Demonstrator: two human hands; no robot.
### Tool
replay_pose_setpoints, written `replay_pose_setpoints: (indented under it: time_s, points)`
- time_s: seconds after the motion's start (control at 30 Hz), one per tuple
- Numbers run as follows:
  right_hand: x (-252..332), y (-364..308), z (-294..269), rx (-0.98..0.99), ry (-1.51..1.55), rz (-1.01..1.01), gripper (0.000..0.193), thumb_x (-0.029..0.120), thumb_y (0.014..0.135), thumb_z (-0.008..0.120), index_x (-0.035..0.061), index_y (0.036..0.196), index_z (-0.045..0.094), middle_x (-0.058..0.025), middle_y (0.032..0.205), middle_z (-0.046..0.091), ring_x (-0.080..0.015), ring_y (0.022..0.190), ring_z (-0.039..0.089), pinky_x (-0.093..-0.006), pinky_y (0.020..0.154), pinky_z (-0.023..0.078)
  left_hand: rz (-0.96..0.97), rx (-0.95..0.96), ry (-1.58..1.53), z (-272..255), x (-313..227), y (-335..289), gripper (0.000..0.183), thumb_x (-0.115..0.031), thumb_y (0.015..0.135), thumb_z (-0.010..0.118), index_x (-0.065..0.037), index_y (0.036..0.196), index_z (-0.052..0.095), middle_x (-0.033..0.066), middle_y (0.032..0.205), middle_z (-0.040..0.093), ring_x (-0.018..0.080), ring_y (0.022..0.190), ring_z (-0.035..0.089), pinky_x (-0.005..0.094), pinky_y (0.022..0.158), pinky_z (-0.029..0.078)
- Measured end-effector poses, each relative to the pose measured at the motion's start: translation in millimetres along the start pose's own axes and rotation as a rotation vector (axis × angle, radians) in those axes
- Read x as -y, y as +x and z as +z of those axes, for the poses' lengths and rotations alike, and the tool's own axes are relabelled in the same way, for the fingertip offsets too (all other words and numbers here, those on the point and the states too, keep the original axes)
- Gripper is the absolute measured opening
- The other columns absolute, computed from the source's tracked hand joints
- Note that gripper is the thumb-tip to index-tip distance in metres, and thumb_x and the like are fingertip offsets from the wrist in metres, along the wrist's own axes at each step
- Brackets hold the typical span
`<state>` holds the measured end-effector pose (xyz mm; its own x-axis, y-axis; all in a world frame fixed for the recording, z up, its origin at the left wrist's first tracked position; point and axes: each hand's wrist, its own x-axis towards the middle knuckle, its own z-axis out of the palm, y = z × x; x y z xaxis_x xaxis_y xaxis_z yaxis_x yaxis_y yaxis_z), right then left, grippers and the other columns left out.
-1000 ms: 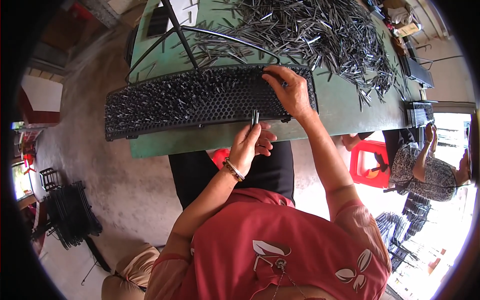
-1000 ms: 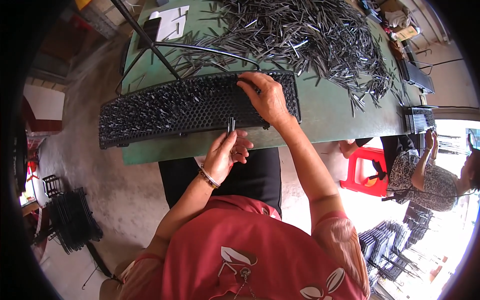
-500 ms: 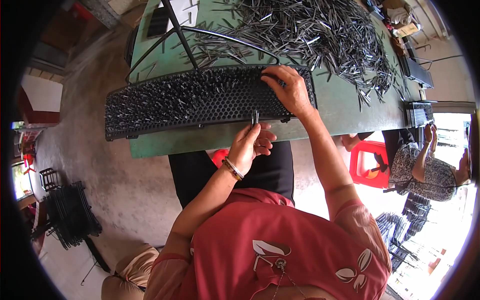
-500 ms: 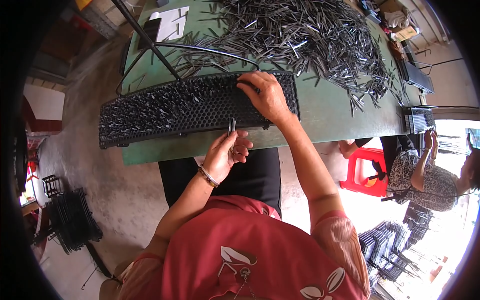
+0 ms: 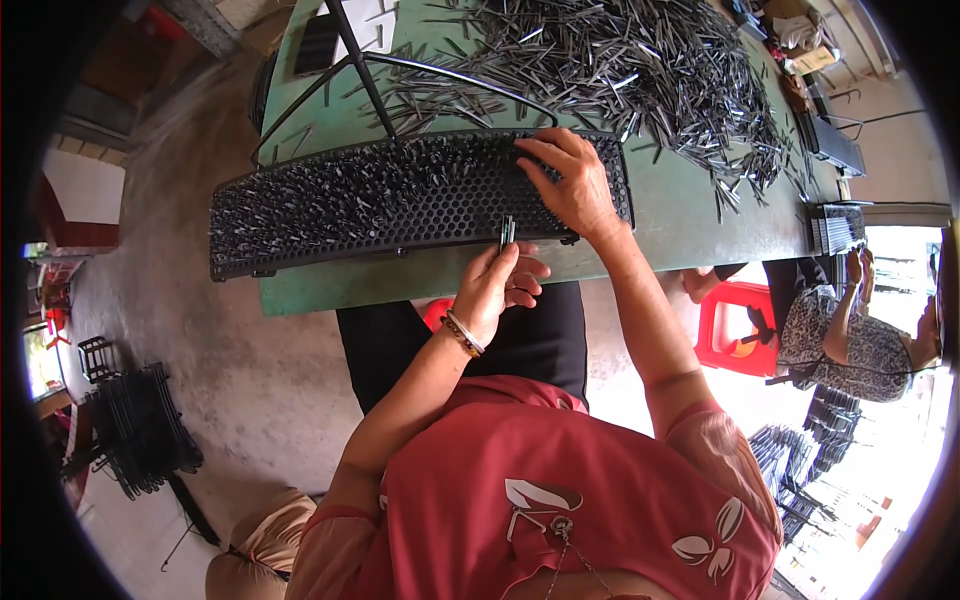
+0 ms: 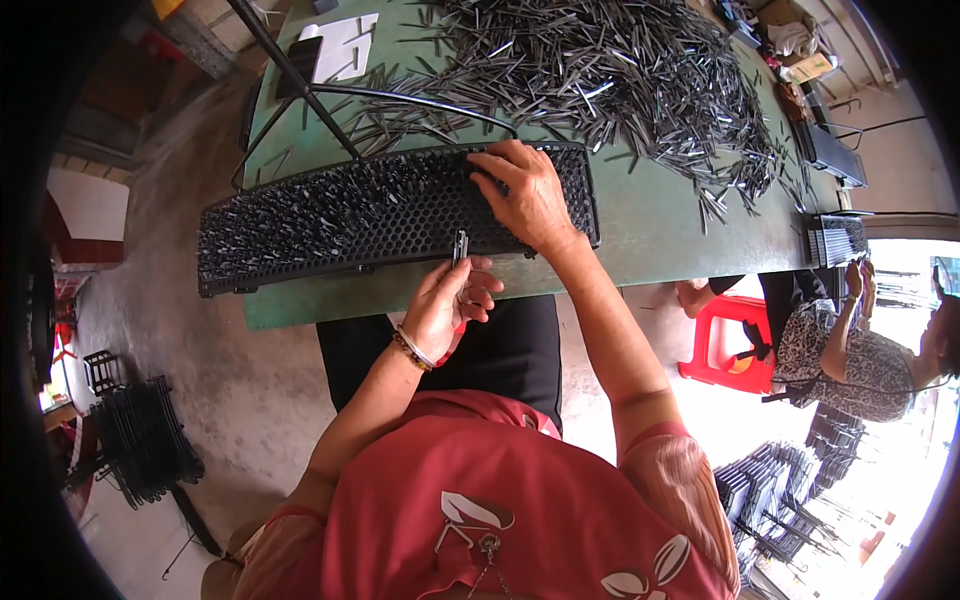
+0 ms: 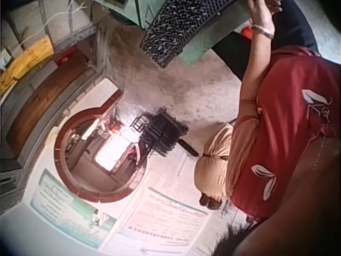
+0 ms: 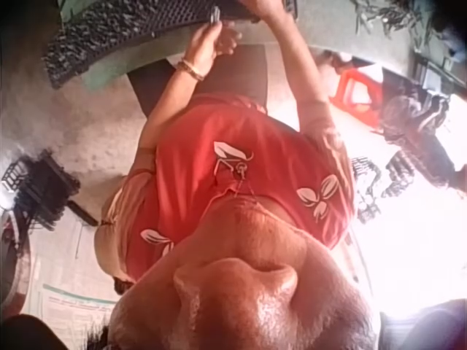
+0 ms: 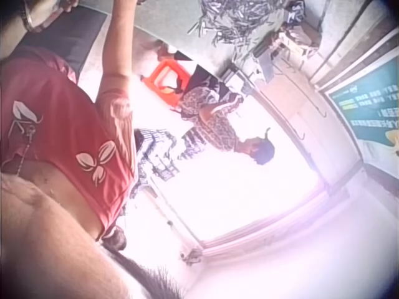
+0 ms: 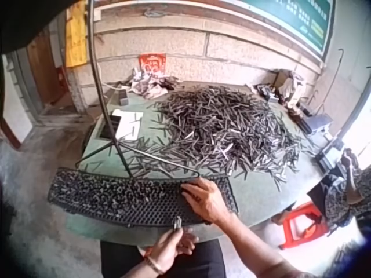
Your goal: Inserting small metal pins into a perforated metal grid.
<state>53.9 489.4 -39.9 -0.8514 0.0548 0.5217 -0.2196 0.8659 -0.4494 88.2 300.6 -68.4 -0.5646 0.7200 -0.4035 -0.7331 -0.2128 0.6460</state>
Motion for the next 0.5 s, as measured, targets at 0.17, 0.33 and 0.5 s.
replay_pose_setpoints:
  time_s: [0.17,0.33,0.5]
  points:
    - [-2.0,-0.9,-2.9,-0.018,0.015,-0.023,0.02,0.009,0.078,0.069,0.0052,0.097,0.068,-0.009,0.096,0.062,-0.0255,0.086,0.06,-0.0337,0.076,0.048,-0.004,0.009,-0.007,4.3,-4.0,-3.2,0.033,-0.03,0.099,0.042,-0.002,0.111,0.054,0.0108,0.09,0.065,0.0114,0.07,0.061,0.0223,0.058,0.051]
    - [19.8,-9.8,-19.6,0.045,0.335,0.295,0.019,0.012,0.082,0.069,0.003,0.099,0.068,-0.0079,0.091,0.063,-0.0177,0.079,0.063,-0.028,0.069,0.049,0.045,0.081,-0.035,1.4,-7.6,-2.7,0.034,-0.031,0.099,0.04,-0.003,0.115,0.051,0.0106,0.093,0.064,0.0112,0.072,0.061,0.0228,0.059,0.051]
    - [33.9,-29.1,-27.8,0.46,0.703,0.552,0.02,0.016,0.085,0.068,-0.0016,0.094,0.067,-0.0042,0.081,0.063,-0.0083,0.076,0.059,-0.0232,0.066,0.047,0.071,0.125,0.009,5.0,-7.4,-1.2,0.037,-0.034,0.099,0.039,-0.003,0.117,0.049,0.0109,0.095,0.064,0.0113,0.074,0.061,0.0229,0.062,0.051]
